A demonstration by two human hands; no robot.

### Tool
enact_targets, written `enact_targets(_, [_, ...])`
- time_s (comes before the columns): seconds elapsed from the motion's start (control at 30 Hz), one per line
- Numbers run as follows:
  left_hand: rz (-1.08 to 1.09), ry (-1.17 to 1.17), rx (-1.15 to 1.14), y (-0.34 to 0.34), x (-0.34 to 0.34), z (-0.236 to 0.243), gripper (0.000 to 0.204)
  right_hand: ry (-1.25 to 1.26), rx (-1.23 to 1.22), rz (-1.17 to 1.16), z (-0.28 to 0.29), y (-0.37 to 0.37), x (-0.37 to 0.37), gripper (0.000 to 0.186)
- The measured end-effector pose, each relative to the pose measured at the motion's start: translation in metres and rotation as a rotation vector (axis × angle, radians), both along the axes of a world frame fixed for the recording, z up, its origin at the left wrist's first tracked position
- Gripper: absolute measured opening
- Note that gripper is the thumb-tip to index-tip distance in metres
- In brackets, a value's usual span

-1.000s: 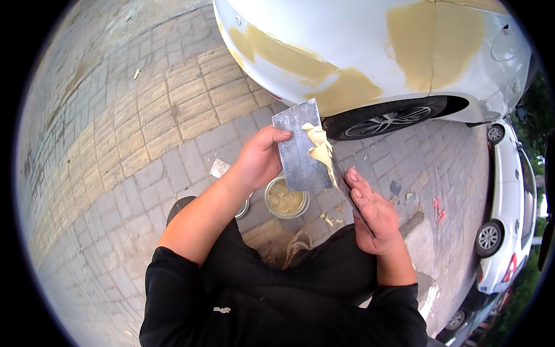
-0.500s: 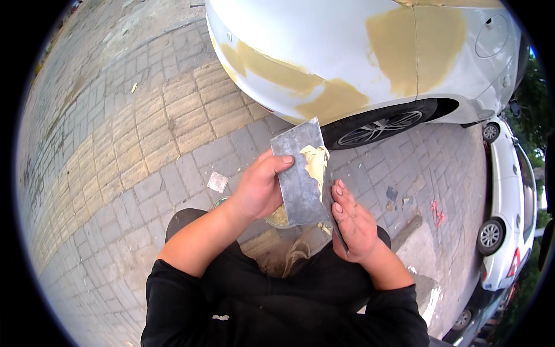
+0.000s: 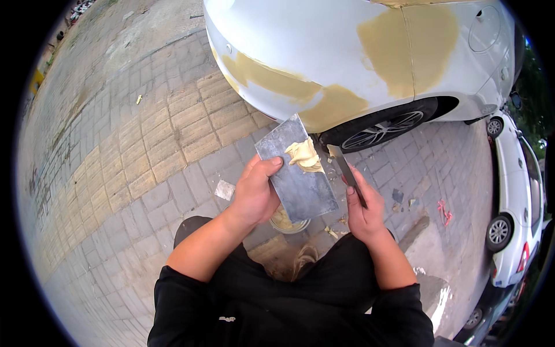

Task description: The person squats beside a white car and uses a sanding block to smooth the rear bumper. They then scoop body filler from a can onto a metal mixing board, add a hardener from a tube, and mix the two substances together with a putty knife.

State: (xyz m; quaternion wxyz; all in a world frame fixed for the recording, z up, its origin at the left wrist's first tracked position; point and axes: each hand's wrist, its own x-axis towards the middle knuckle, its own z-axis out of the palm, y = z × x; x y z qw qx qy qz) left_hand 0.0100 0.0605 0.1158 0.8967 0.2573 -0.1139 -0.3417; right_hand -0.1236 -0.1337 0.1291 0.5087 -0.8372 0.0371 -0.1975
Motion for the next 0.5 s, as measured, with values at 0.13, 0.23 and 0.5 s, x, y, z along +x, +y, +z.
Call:
enact_targets(0.13, [0.024, 0.085, 0.013, -0.004, 0.002, -0.006, 0.041, -0.147, 1.098, -0.257, -0.001, -0.017, 0.008, 0.046])
enact_targets(0.23, [-0.049, 0.057, 0.088, -0.006, 0.0, -0.018, 0.04, -0.159, 1.26, -0.05, -0.009, -0.031, 0.005, 0.038])
enact_targets(0.5, [0.162, -0.3, 0.283, -0.008, -0.009, -0.011, 0.026, -0.112, 1.092, -0.051, 0.003, -0.017, 0.011, 0.035])
